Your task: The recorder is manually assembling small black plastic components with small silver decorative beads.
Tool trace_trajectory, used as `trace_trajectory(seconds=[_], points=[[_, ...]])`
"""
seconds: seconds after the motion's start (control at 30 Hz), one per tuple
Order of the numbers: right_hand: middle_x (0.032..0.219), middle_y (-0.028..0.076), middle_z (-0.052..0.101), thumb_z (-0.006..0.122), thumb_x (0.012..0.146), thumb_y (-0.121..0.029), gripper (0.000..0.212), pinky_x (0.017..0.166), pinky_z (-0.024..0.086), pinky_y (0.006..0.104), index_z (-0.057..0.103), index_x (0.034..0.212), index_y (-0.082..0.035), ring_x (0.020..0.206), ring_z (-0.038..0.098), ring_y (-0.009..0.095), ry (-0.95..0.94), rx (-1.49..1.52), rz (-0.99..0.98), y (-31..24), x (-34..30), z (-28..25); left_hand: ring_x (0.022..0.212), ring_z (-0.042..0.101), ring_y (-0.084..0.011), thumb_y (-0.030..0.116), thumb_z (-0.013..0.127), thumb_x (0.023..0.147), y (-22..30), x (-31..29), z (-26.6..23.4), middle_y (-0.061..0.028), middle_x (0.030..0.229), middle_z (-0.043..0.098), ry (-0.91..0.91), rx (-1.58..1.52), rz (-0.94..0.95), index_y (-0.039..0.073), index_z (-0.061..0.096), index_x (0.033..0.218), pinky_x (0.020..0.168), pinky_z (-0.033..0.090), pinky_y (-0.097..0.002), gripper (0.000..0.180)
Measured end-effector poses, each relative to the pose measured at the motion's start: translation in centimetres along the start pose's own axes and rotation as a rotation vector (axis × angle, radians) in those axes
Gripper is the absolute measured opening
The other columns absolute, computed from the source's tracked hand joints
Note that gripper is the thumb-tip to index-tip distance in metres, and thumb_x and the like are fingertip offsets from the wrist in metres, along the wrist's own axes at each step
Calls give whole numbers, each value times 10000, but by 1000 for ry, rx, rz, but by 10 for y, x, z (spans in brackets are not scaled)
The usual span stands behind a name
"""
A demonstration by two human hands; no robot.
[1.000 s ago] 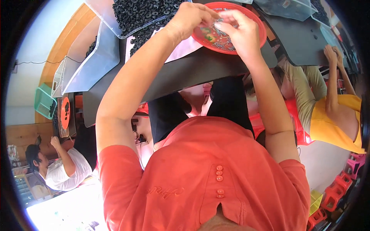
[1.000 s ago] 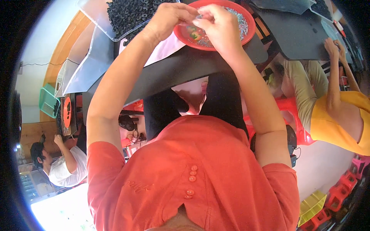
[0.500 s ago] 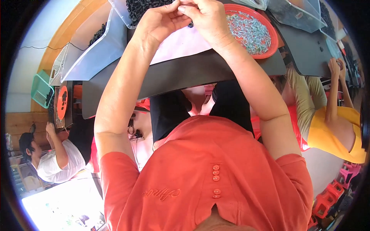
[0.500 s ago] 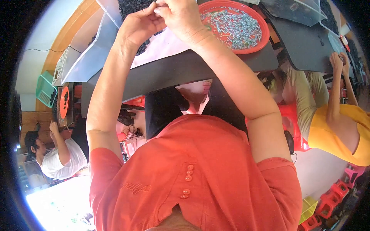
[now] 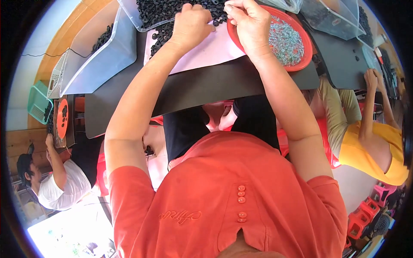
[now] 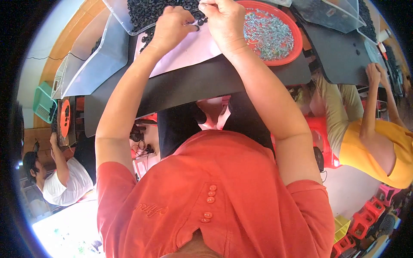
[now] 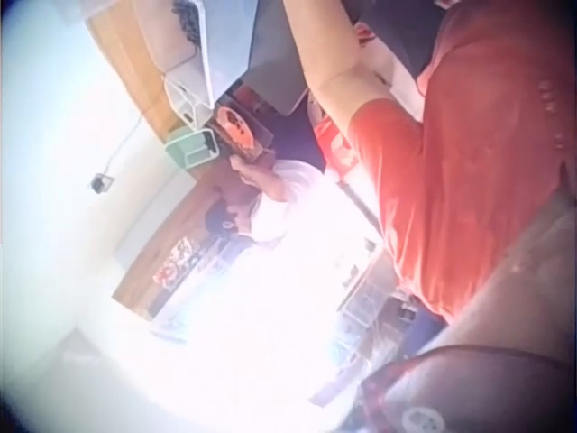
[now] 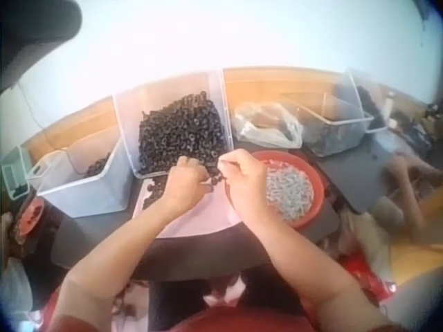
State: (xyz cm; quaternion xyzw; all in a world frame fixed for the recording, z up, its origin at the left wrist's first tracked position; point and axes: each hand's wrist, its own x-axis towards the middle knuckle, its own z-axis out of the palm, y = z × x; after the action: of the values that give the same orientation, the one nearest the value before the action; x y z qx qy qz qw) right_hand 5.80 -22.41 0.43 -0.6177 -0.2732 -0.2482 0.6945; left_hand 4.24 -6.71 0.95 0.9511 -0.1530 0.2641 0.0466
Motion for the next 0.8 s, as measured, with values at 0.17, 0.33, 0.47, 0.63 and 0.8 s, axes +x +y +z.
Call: trace_trajectory(seconds=[0.17, 0.33, 0.47, 0.63, 0.8], points=[[693, 23, 617, 637, 812, 3, 38, 554, 439, 224, 646, 846, -9, 616, 551, 76, -7, 10, 142, 0, 1, -1, 1012, 539, -273, 252, 711, 731, 1, -3, 22, -63, 968, 596, -96, 194, 68, 112, 687, 902, 813, 482, -450, 222], [686, 21, 617, 623, 820, 3, 42, 546, 434, 220, 647, 853, -3, 605, 547, 74, -21, 29, 120, 3, 1, -4, 988, 546, -266, 256, 696, 752, -2, 3, 21, -59, 927, 595, -93, 172, 140, 108, 676, 883, 800, 485, -431, 198], [699, 28, 624, 607, 819, 14, 63, 542, 437, 220, 645, 867, 0, 600, 549, 75, -1, 81, 150, 4, 0, -1, 932, 561, -262, 257, 695, 755, -11, 5, 28, -61, 886, 593, -64, 140, 208, 104, 670, 860, 768, 499, -396, 188], [709, 22, 622, 585, 821, 32, 83, 553, 446, 222, 640, 874, 0, 627, 564, 76, 33, 25, 71, 1, -1, -1, 852, 618, -248, 251, 692, 787, 8, -13, 18, -78, 854, 652, -13, -82, 56, 61, 676, 861, 721, 519, -372, 205], [844, 30, 686, 694, 824, -68, 165, 621, 489, 224, 682, 987, -37, 756, 625, 83, -183, -51, 290, 4, -3, -6, 643, 600, -92, 119, 689, 834, 21, -23, -11, -63, 756, 674, -45, -1155, -545, -10, 678, 887, 497, 452, -215, 140]])
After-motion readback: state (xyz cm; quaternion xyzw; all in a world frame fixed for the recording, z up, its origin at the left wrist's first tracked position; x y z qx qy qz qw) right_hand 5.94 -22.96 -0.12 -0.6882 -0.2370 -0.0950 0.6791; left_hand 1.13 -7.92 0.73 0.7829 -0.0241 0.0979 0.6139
